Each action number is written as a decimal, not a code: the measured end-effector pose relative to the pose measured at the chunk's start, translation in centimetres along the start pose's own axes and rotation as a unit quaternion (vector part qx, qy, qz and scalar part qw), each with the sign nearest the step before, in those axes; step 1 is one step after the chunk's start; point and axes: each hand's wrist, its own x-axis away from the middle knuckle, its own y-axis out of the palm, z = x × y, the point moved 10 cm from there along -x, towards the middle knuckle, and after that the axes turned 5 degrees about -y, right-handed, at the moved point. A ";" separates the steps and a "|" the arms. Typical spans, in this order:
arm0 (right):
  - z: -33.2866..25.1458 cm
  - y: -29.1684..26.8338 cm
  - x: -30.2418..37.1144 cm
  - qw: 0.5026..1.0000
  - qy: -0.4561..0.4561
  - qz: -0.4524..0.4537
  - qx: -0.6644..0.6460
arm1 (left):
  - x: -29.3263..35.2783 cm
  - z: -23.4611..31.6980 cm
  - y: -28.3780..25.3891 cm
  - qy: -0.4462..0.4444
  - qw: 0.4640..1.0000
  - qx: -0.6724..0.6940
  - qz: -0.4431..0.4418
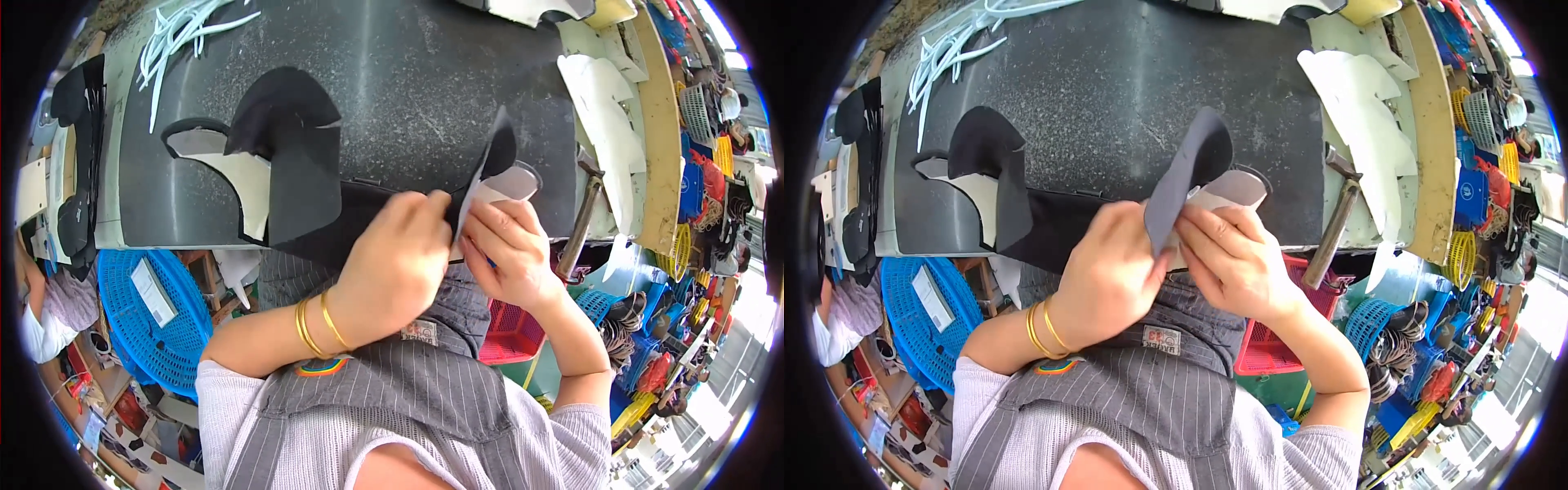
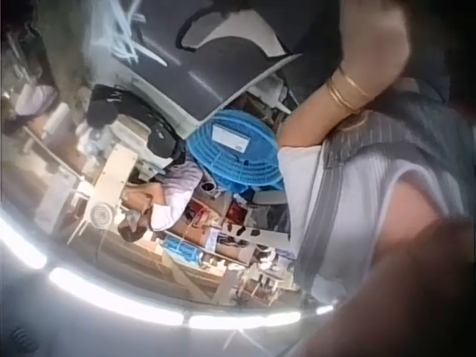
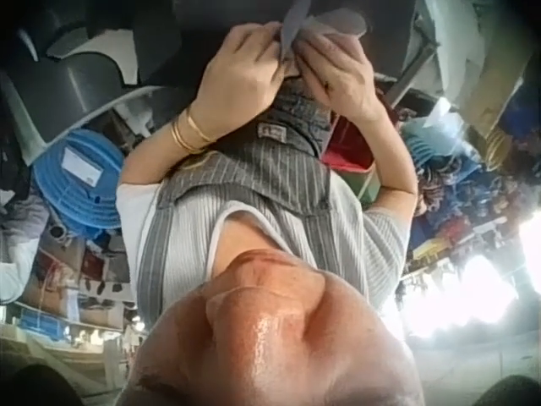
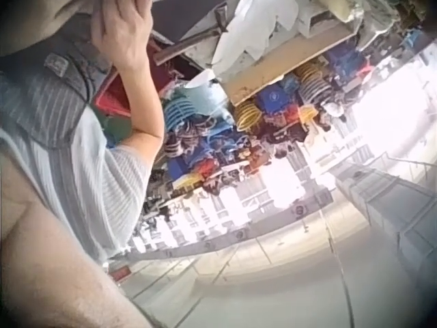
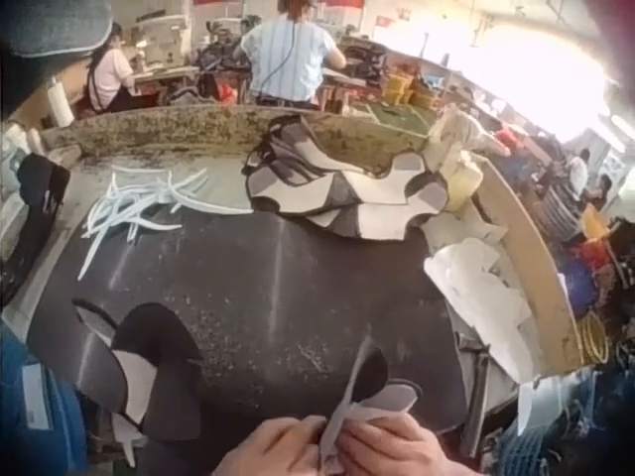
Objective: Applying reinforcement strips and aligning fabric components of shoe uppers at a factory workstation.
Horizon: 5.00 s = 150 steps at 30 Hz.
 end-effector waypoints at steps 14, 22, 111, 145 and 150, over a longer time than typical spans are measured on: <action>-0.5 1.3 0.8 0.997 0.012 -0.014 0.069 | -2.7 -4.4 -0.2 -0.230 0.959 0.165 -0.026; -0.7 0.5 0.1 0.997 0.063 -0.013 0.048 | -2.3 -3.1 -0.3 -0.201 0.965 0.169 -0.014; 1.8 -0.4 -0.5 0.999 -0.010 -0.025 -0.025 | 0.0 2.0 4.3 0.065 0.975 -0.206 -0.044; -4.6 5.1 -10.6 0.989 0.140 0.001 -0.051 | 5.7 -10.0 -10.0 -0.046 0.987 -0.127 0.086; -9.6 7.6 -9.3 0.993 -0.080 -0.025 0.086 | 4.7 -11.4 -11.3 -0.034 0.994 -0.044 0.096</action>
